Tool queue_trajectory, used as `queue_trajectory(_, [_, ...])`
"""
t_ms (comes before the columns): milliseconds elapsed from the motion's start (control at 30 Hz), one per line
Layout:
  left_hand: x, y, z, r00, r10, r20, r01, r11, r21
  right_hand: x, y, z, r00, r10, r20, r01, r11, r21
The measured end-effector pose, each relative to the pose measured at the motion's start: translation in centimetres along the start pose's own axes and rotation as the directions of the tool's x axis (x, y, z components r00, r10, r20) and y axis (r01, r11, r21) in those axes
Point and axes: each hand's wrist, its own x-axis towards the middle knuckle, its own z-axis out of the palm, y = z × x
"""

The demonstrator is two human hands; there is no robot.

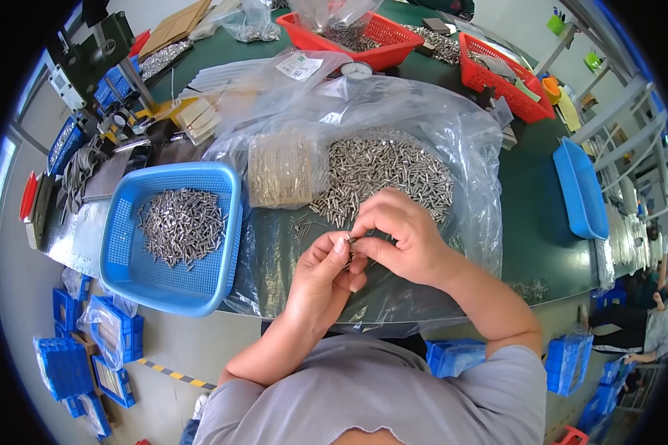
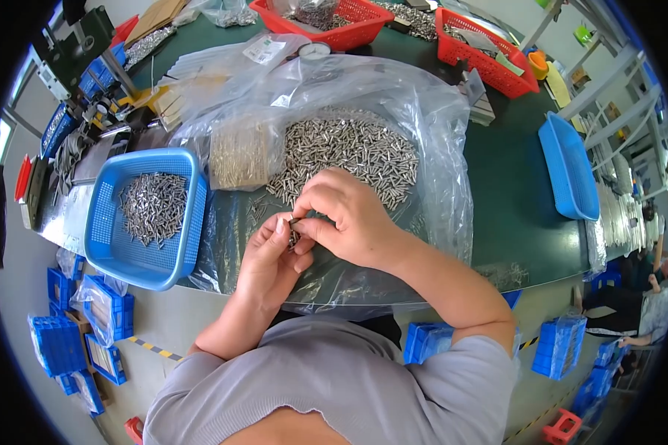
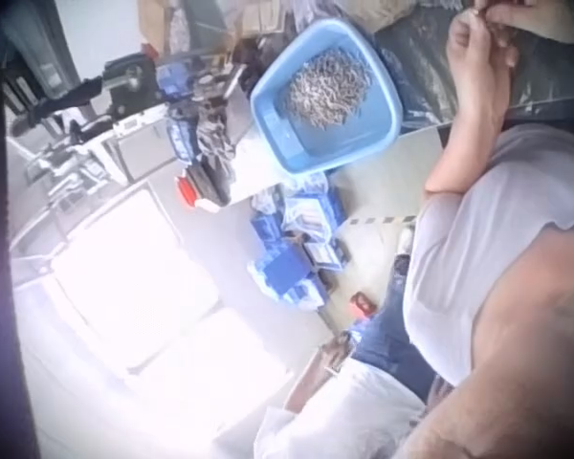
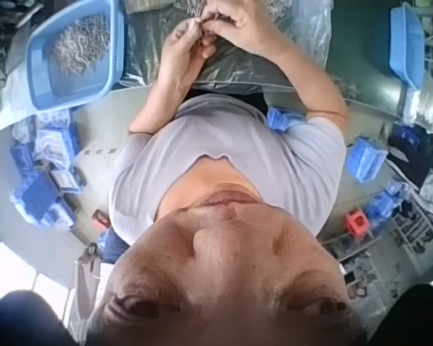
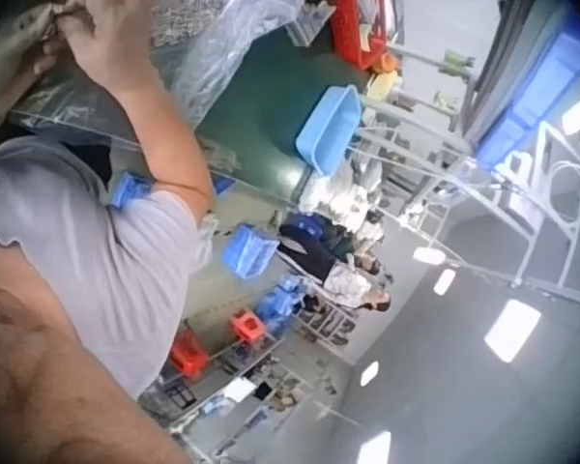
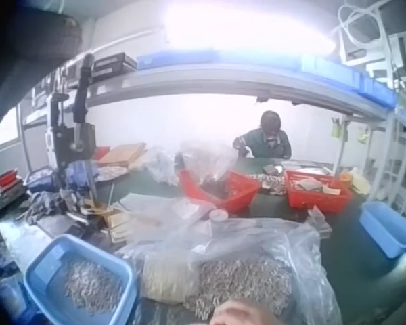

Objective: Assembling small metal pins or screws with washers at a factory workbench.

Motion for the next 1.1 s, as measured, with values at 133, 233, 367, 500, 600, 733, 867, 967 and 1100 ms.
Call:
queue_trajectory(133, [0.0, -0.1, 0.3, 0.999, 0.039, -0.03, -0.039, 0.999, -0.015, -0.3, -0.2, -0.5, 0.997, -0.004, 0.074, -0.002, 0.997, 0.073])
queue_trajectory(233, [0.2, -0.1, 0.0, 0.998, 0.055, -0.019, -0.056, 0.998, -0.04, 0.1, 0.4, -1.7, 0.99, 0.085, 0.109, -0.081, 0.996, -0.043])
queue_trajectory(367, [0.8, 0.3, 0.1, 0.998, 0.064, -0.005, -0.065, 0.995, -0.07, -0.2, 2.3, -3.1, 0.968, 0.239, 0.082, -0.206, 0.933, -0.294])
queue_trajectory(500, [0.8, 0.9, -0.4, 0.996, 0.082, 0.018, -0.08, 0.992, -0.102, 0.3, 2.8, -2.1, 0.951, 0.171, 0.258, -0.074, 0.935, -0.347])
queue_trajectory(600, [0.1, 0.7, -0.1, 0.992, 0.108, -0.071, -0.112, 0.991, -0.066, 0.5, 2.2, -0.7, 0.964, 0.121, 0.236, -0.024, 0.927, -0.375])
queue_trajectory(733, [0.5, -0.2, -0.8, 0.997, 0.076, 0.009, -0.074, 0.985, -0.156, 0.0, 1.5, 0.0, 0.971, 0.11, 0.21, -0.019, 0.92, -0.391])
queue_trajectory(867, [1.1, -1.3, -1.2, 0.992, 0.097, 0.083, -0.08, 0.978, -0.191, -0.4, 0.9, 0.4, 0.97, 0.102, 0.222, -0.01, 0.925, -0.38])
queue_trajectory(967, [1.1, -1.4, -0.6, 0.989, 0.123, 0.084, -0.107, 0.98, -0.166, -0.4, 1.0, 0.3, 0.967, 0.094, 0.235, -0.009, 0.941, -0.338])
queue_trajectory(1100, [1.5, -1.2, -0.9, 0.984, 0.138, 0.11, -0.12, 0.98, -0.158, -0.3, 1.5, 0.3, 0.96, 0.101, 0.26, -0.008, 0.941, -0.337])
